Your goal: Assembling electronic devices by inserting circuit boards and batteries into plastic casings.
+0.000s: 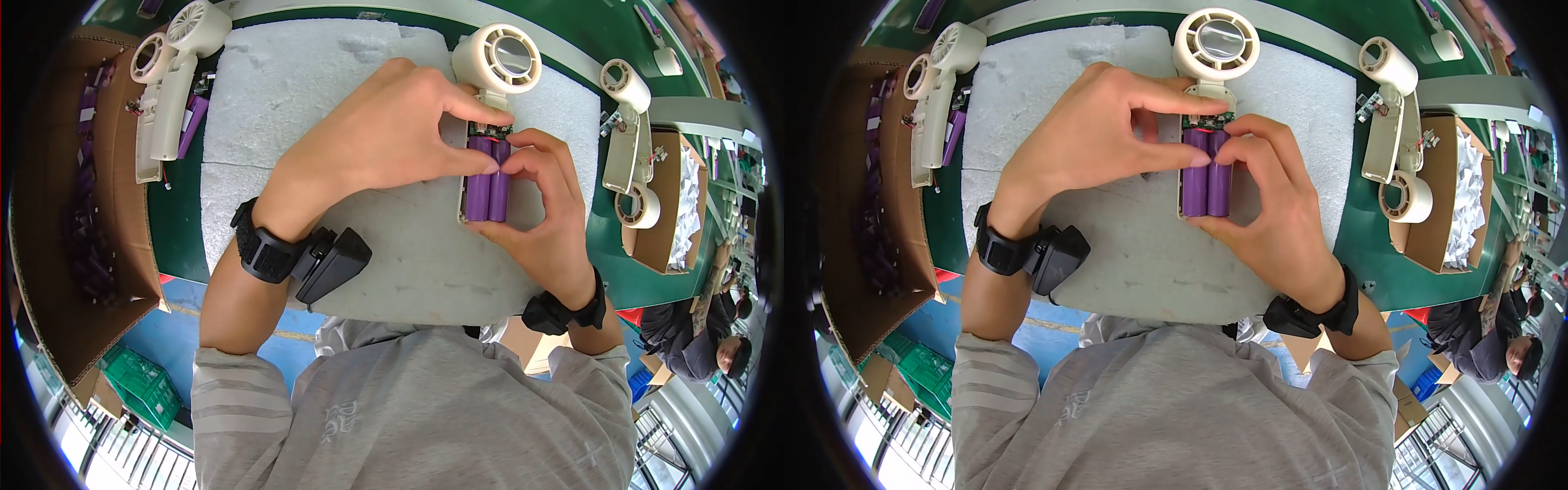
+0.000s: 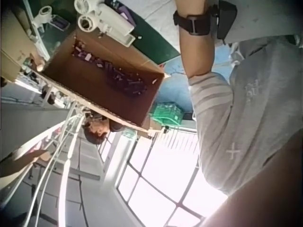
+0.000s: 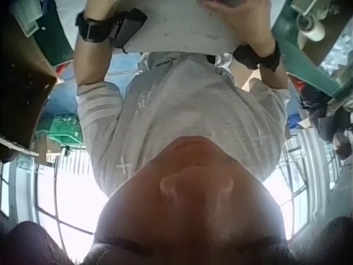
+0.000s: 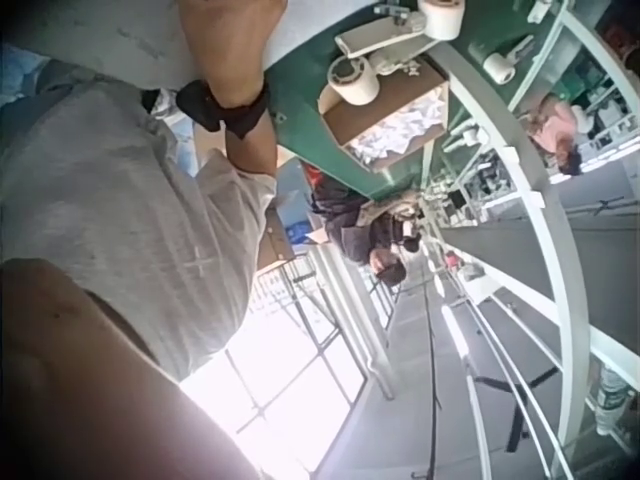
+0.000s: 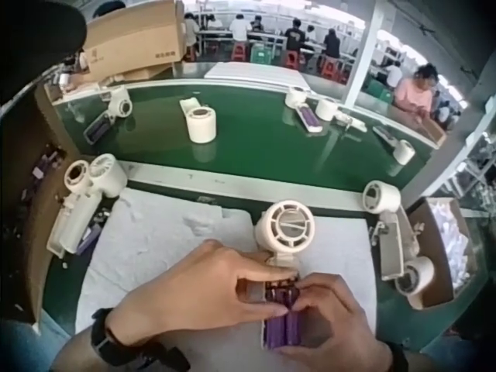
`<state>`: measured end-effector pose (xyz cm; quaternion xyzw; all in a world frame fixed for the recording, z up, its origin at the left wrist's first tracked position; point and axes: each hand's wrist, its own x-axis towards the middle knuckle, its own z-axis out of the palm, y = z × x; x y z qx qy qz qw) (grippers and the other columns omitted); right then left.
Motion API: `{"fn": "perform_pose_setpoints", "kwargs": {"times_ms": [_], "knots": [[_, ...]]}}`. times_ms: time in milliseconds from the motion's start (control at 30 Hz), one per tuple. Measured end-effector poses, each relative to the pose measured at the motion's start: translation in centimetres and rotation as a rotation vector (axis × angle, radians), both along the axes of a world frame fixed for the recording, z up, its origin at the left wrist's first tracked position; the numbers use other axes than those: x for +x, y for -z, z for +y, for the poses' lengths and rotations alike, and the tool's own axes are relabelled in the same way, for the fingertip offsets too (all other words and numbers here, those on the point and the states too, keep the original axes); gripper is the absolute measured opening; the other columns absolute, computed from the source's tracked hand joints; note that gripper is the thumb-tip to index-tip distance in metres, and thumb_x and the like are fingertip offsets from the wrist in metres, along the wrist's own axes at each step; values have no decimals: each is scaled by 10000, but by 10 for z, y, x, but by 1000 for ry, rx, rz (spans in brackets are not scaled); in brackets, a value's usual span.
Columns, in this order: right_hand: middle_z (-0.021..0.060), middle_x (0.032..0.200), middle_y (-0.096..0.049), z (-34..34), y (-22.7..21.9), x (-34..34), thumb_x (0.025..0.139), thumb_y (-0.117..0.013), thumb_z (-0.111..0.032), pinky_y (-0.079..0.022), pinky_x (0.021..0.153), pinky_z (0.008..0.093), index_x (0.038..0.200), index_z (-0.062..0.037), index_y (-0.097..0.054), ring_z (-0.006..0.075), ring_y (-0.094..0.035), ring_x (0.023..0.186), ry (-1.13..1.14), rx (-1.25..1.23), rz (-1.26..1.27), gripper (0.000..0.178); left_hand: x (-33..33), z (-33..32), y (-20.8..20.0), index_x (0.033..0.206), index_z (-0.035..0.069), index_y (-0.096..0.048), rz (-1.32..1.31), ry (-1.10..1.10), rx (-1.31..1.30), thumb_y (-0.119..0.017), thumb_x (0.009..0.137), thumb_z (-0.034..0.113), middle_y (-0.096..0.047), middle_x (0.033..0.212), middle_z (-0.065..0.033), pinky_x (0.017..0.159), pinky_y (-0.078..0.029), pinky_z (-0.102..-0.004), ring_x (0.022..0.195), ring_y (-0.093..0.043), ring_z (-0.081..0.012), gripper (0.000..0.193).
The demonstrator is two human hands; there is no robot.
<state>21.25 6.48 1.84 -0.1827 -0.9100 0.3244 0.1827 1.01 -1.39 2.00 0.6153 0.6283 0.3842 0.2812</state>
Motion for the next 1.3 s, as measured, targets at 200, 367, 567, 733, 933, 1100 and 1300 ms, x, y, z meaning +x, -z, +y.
{"fn": "perform_pose_setpoints", "kwargs": {"times_ms": [200, 367, 567, 733, 933, 1100, 1300], "knots": [[92, 1148, -471, 10, 3, -2, 551, -860, -1, -481, 791, 328, 1184, -88, -437, 216, -541, 977, -50, -248, -24, 767, -2, 1, 1, 1077, 134, -733, -69, 28, -82, -827, 647, 218, -660, 759, -125, 617, -462, -301, 625, -575, -223, 448], [66, 1116, -443, 8, -3, -8, 540, -876, -12, -427, 775, 296, 1250, -109, -359, 170, -495, 917, -42, -258, -115, 884, 2, 3, 2, 1082, 138, -733, -77, 9, -44, -844, 622, 200, -664, 745, -113, 612, -460, -302, 612, -567, -212, 477], [62, 1108, -460, 8, -4, -13, 515, -889, -12, -436, 773, 297, 1236, -98, -414, 168, -485, 904, -39, -220, -83, 868, 3, 0, -2, 1064, 134, -738, -67, -50, -81, -837, 613, 193, -689, 774, -152, 668, -505, -336, 660, -641, -282, 466], [78, 1175, -481, 15, 5, -4, 500, -915, -53, -488, 765, 305, 1201, -59, -542, 188, -544, 939, -130, -61, 10, 794, 2, 3, -2, 1069, 143, -739, -106, -31, -160, -833, 620, 180, -678, 732, -156, 658, -506, -339, 627, -637, -267, 460], [111, 1270, -472, 13, -4, -1, 531, -918, -115, -538, 801, 328, 1173, -14, -607, 247, -598, 1010, -134, 106, -1, 720, 0, 1, -4, 1072, 136, -737, -130, -4, -156, -832, 622, 190, -647, 663, -159, 623, -498, -330, 583, -614, -253, 463], [130, 1259, -486, 4, -5, 2, 577, -894, -118, -539, 869, 361, 1210, 7, -573, 293, -599, 1050, -128, 164, -52, 721, -3, 1, 0, 1076, 129, -734, -120, 33, -111, -832, 623, 191, -650, 673, -152, 613, -498, -328, 591, -612, -244, 468], [145, 1270, -477, 6, -13, -5, 628, -865, -113, -534, 877, 380, 1244, -3, -552, 329, -595, 1069, -128, 164, -113, 699, 0, 4, 15, 1124, 100, -696, -190, -22, 99, -813, 670, 169, -682, 822, -146, 640, -512, -347, 622, -611, -230, 474]]}}
